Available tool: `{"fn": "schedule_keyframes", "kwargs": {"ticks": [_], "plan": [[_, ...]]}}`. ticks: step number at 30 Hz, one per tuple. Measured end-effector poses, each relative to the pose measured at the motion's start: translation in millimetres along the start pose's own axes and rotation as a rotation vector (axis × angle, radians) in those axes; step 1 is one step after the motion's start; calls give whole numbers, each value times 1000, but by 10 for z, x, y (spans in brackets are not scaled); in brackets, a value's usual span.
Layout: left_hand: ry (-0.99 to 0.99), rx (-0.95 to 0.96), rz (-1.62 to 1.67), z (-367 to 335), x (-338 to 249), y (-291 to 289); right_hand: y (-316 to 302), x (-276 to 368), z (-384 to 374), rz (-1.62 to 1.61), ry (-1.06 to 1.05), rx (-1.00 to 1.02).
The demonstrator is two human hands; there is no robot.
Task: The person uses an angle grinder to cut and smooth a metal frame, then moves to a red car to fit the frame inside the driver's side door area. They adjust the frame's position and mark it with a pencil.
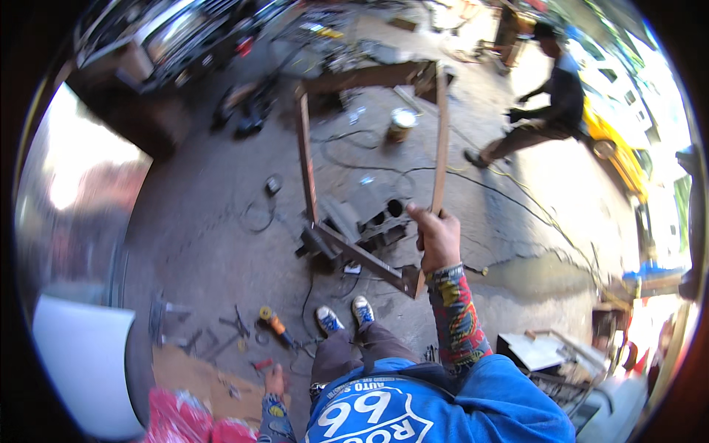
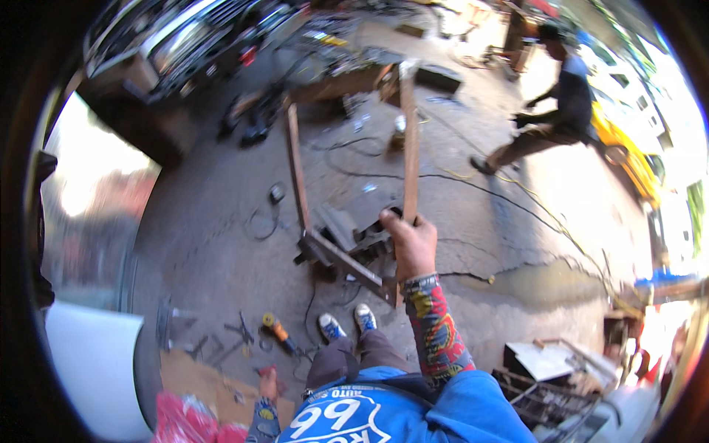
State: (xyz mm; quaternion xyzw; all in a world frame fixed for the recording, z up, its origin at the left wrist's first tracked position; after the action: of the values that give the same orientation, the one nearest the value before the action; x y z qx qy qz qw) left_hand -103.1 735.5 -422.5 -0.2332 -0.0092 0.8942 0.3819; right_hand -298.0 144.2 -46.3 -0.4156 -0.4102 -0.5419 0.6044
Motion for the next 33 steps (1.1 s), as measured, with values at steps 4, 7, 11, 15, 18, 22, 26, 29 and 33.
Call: {"fn": "schedule_keyframes", "kwargs": {"ticks": [4,7,11,15,18,22,26,29,33], "plan": [[-315,30,-254,72,463,-197,-1048,246,536,48,45,-111],[-281,84,-302,-78,232,-200,-1878,205,828,103,66,-242],[-118,122,-276,-341,-560,22,-2992,-11,1058,303,62,-524],[107,16,-114,-292,-1471,391,-4011,-285,1277,637,63,-809],[200,-39,-217,-249,-1922,928,-4841,-553,1299,730,129,-945],[159,-125,-461,-376,-1844,1922,-5885,-785,1329,736,219,-1023],[306,161,-819,-595,-1455,3883,-6646,-971,1459,713,312,-1121],[559,384,-1028,-300,-1599,5067,-7030,-1144,1545,675,341,-1189],[658,647,-1223,338,-2063,6590,-7493,-1367,1533,641,504,-1272]]}}
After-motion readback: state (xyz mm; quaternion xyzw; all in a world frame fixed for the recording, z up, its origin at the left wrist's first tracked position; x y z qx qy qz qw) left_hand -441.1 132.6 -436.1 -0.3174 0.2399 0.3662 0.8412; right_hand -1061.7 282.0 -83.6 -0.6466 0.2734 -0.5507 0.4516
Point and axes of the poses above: each hand's wrist, its own z-axis away from the middle knuckle, its own y-axis out of the palm, x = y × z, the point moved 10 cm from there along -z, towards the middle knuckle, and after that the axes turned 4 degrees about z, right-handed, at the moved point
